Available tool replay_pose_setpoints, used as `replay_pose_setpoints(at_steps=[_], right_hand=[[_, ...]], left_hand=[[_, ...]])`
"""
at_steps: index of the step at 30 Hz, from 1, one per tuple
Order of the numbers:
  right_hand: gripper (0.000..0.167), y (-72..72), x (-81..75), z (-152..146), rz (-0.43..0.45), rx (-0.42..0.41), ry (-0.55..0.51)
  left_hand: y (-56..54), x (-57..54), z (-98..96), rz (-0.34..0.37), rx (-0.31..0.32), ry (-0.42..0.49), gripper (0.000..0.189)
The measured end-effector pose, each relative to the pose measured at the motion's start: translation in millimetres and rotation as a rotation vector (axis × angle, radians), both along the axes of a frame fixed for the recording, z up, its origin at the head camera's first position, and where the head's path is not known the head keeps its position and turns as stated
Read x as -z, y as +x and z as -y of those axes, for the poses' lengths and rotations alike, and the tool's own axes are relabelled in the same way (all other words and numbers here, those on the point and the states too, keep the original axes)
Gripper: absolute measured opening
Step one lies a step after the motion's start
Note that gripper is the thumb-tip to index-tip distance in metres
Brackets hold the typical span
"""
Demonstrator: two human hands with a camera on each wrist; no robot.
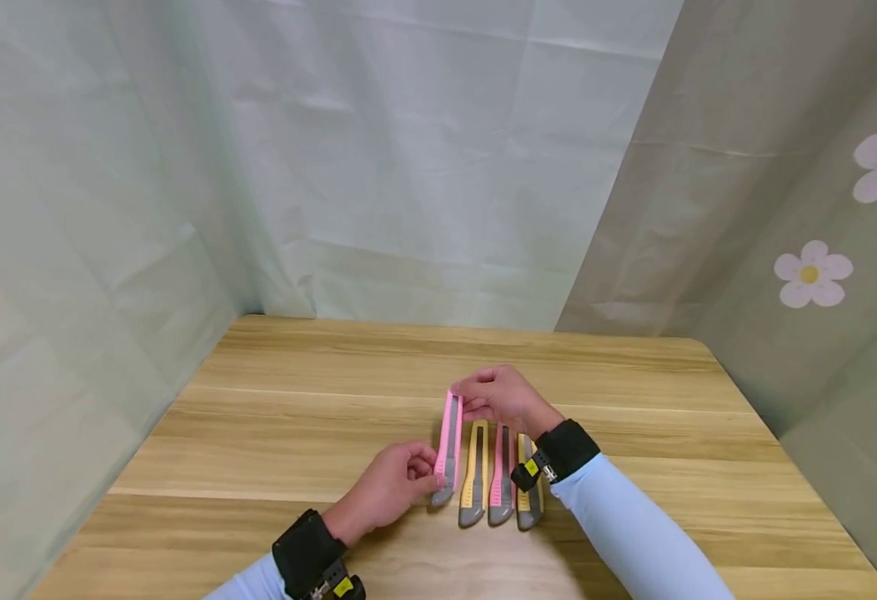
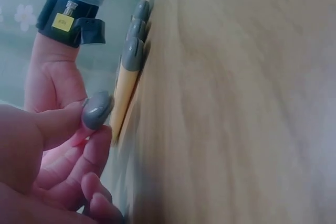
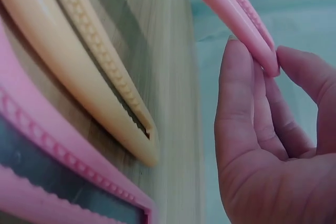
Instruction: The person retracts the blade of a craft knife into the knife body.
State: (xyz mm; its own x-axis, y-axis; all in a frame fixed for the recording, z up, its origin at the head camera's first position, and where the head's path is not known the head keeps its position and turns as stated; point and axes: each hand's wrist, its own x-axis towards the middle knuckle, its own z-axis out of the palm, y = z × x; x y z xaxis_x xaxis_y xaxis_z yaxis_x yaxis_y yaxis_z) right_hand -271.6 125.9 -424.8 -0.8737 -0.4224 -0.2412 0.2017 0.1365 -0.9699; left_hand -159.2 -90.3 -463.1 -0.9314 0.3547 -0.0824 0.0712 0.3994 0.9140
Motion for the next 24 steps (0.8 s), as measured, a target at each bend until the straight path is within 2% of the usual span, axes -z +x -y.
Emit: replay_pose_setpoints(at_steps=[5,10,15,24], right_hand=[[0.025,1.1,-0.4,1,-0.020,-0.041,0.082],[0.025,1.3,0.1,3,-0.036,-0.064,0.152],[0.027,-0.6,4.0,9,-0.103,-0.063,0.250],[0.023,-4.7,0.3,23,-0.316,-0.082,0.585]], left_hand=[[0.5,-0.7,-0.5,-0.076,0.034,-0.148,0.015],[4.4,-3.1,-3.0,-0.138,0.000,-0.271,0.018],[8.0,-7.8,-3.0,-0.113,-0.022,-0.328,0.019],[7.7,-14.9,-3.4,-0.079,0.008,-0.386,0.020]])
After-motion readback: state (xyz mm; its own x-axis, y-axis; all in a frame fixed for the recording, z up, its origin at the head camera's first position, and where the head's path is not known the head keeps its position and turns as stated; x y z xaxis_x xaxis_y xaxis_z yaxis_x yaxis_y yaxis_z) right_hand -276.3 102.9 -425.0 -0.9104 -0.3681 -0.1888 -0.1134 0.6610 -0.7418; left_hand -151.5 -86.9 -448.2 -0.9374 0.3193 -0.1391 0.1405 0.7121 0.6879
